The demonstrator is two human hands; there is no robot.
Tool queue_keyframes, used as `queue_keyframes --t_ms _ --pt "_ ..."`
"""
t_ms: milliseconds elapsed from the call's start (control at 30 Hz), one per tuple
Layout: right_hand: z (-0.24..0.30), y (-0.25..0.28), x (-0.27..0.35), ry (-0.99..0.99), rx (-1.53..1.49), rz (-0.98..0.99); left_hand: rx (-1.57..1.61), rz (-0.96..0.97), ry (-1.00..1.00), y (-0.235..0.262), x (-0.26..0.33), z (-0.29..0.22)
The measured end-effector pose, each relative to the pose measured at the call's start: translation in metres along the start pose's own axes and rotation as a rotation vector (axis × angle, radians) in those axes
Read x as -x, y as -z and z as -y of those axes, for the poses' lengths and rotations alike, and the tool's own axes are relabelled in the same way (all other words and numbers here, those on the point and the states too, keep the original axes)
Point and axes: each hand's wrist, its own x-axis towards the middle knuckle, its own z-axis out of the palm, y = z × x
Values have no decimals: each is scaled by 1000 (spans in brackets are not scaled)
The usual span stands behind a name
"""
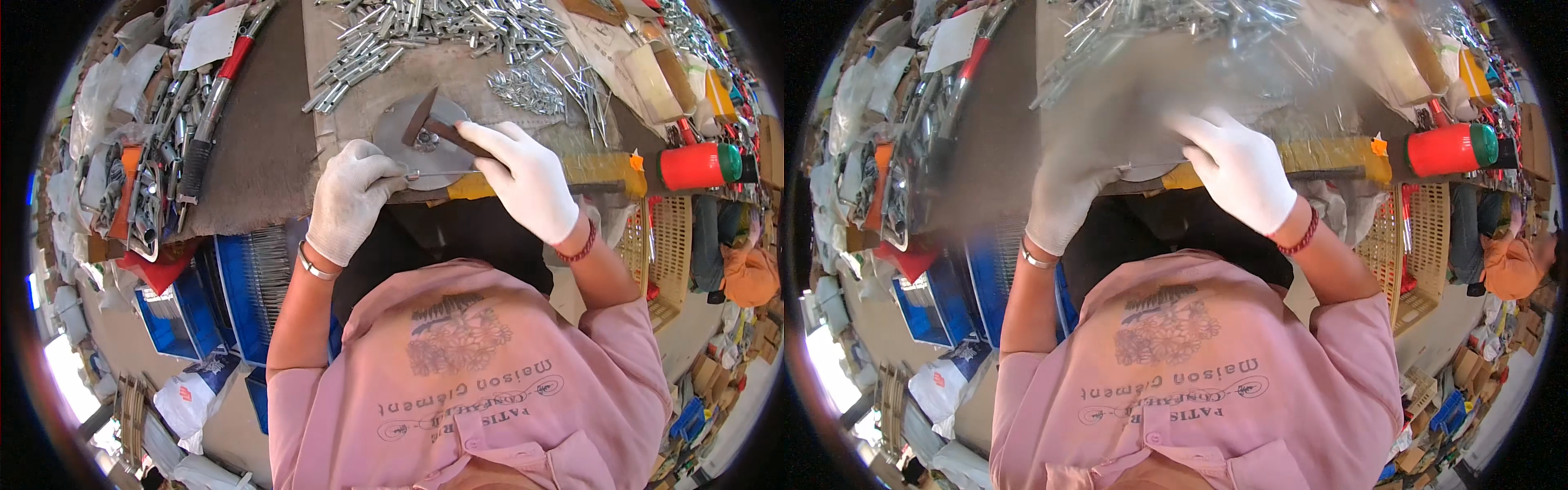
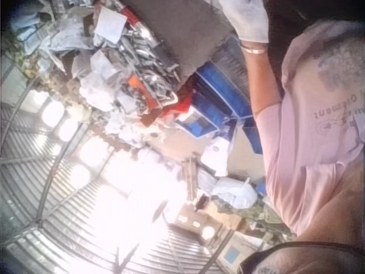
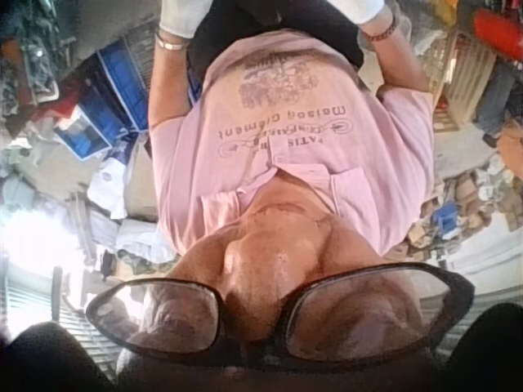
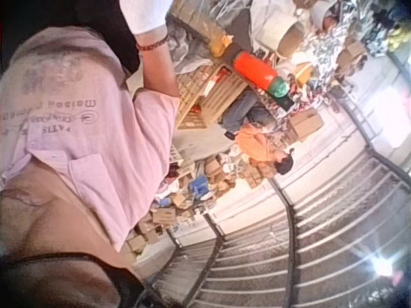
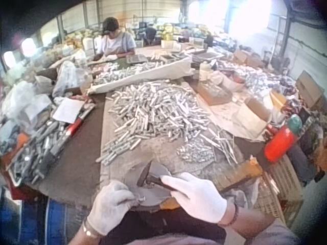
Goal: Assembling small metal hardware components using a hammer on a metal plate.
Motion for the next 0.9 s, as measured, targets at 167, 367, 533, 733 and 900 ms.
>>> queue_keyframes --t_ms 167,367,533,733,900 --pt "18 4 28 265 -64 -347 20 -23 13 1 2 -5" --pt "13 -3 25 64 61 -90 -26 -14 -47 6 -2 -7" --pt "0 -7 -1 84 222 -104 52 -8 -1 1 1 1" --pt "23 -22 14 15 299 22 44 -13 17 0 4 -1" --pt "30 -31 28 -242 -258 244 -184 -240 -37 -10 15 -25"
